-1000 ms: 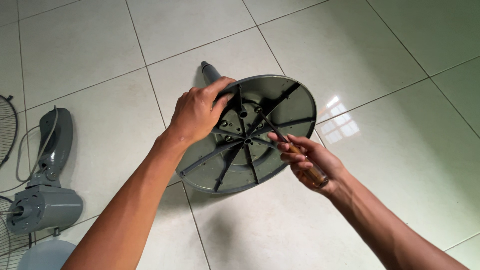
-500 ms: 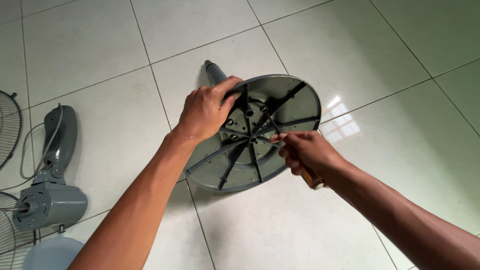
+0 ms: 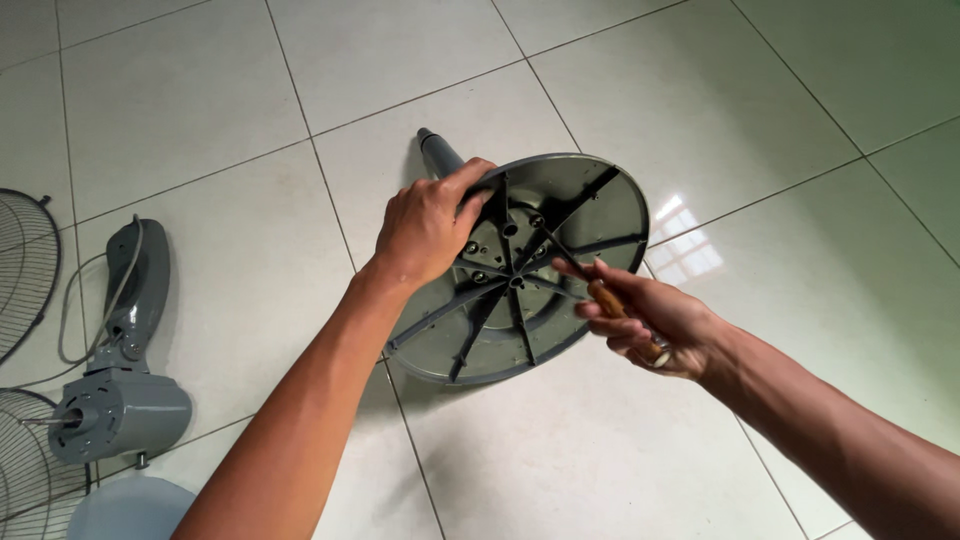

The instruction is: The person retrieves a screwdriver from a drawer and uses it to loosen screws on the underside of a fan base. They repeatedly turn the screwdriver on several screws, then place the base back on the floor and continue adjusting the screws.

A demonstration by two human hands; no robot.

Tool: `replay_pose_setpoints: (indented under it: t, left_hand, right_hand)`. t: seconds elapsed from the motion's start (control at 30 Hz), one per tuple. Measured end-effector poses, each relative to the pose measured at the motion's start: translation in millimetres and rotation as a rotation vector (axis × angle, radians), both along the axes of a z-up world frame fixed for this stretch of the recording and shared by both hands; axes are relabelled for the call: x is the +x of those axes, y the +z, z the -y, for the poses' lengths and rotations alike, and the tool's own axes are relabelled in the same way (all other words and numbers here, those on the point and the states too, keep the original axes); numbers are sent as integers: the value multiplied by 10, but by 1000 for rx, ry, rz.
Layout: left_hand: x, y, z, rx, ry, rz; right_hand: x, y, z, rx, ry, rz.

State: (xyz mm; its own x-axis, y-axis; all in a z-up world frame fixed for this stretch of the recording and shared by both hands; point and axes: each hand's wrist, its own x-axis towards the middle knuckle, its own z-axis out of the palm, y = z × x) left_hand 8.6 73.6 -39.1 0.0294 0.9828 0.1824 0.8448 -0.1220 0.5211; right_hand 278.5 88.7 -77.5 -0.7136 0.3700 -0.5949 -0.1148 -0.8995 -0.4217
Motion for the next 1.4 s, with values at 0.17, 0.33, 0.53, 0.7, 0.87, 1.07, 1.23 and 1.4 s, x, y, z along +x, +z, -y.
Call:
replay_pose_setpoints:
  t: [0.17, 0.33, 0.53, 0.7, 0.87, 1.07, 1.23, 1.4]
  left_hand:
    - [-11, 10, 18, -19, 14, 6]
    - [-1, 10, 13, 42, -4, 19]
    - [31, -11, -19, 0, 19, -18]
    - [33, -16, -22, 43, 5, -3]
    - [9, -15, 11, 31, 19, -14]
    - [3, -9, 8, 52, 3, -4]
    - [15, -11, 2, 26, 15, 6]
    - [5, -14, 16, 30, 10, 12]
  right_hand:
    - [-9, -272, -102, -11, -11, -17]
    - [-106, -248, -185, 102, 13, 282]
    - [-121, -211, -195, 202, 35, 466]
    - [-68, -300, -302, 51, 14, 222]
    - [-116, -366, -352, -100, -81, 186]
    - [-172, -357, -295, -45, -157, 238]
    - [-206, -365, -276, 52, -123, 277]
    - [-222, -409, -263, 69, -88, 275]
